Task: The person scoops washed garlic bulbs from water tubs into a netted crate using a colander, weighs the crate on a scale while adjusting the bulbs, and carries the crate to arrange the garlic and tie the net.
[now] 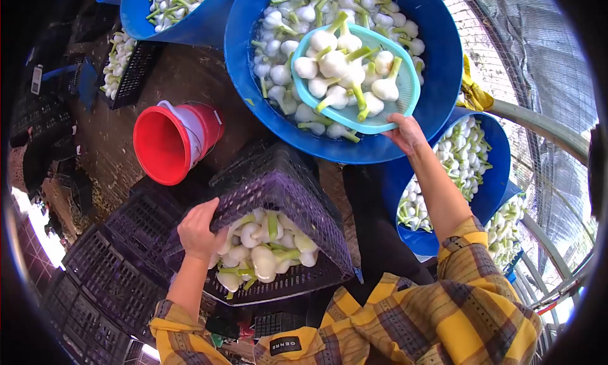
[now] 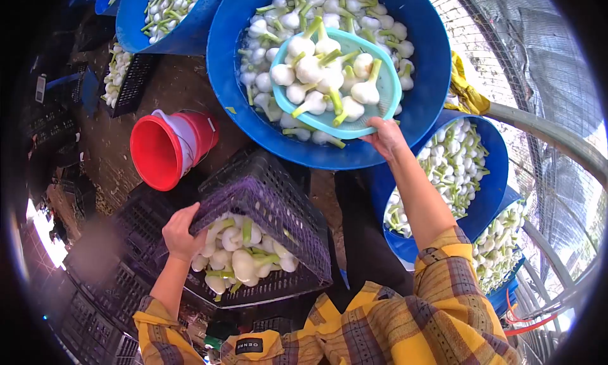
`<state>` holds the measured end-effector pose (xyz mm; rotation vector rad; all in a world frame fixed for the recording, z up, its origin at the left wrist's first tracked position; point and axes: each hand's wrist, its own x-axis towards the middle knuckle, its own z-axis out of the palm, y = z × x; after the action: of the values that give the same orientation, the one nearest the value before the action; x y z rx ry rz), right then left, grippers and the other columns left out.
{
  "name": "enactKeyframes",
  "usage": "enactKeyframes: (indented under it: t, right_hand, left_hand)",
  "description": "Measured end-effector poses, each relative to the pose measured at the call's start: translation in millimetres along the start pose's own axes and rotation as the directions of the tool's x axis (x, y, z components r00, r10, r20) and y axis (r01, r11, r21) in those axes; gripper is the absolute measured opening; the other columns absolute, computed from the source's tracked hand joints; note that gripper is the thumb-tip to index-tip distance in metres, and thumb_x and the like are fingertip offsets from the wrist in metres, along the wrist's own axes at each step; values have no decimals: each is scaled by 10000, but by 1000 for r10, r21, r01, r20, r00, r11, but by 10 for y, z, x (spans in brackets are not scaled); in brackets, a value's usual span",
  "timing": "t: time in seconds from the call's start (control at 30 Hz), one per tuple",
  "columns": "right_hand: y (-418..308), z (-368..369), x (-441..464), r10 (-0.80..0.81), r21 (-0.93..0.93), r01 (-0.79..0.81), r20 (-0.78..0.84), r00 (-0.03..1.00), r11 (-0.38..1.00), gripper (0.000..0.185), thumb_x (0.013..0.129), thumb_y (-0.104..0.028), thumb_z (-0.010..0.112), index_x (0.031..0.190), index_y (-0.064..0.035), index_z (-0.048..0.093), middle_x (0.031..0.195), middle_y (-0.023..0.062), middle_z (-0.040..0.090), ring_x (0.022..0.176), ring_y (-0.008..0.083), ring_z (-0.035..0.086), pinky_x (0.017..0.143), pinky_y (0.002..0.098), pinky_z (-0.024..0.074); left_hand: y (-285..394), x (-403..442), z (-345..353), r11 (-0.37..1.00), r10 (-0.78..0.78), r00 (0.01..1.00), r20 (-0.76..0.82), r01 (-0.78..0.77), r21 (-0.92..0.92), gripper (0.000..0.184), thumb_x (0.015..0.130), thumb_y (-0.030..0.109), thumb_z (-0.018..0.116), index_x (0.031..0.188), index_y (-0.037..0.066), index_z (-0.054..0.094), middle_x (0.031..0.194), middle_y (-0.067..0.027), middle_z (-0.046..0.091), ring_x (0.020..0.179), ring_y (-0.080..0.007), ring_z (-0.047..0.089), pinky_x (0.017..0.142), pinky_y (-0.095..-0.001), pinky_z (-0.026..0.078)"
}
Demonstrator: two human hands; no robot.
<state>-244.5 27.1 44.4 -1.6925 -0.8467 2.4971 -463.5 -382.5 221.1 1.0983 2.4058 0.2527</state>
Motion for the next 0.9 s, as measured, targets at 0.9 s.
enactKeyframes:
  t: [0.9]
  right_hand:
    - [925, 1463, -3189, -473, -473, 672, 481, 738, 569, 312, 831, -22, 552, 1141, 8, 574, 943, 55, 622, 762, 131, 620, 620, 275, 525]
  left_hand:
    - [-893, -3026, 1771, 471, -877, 383, -289, 575, -669, 674, 922, 499, 410, 1443, 95, 272, 1449, -197, 332, 1342, -357, 307, 1072, -475, 253]
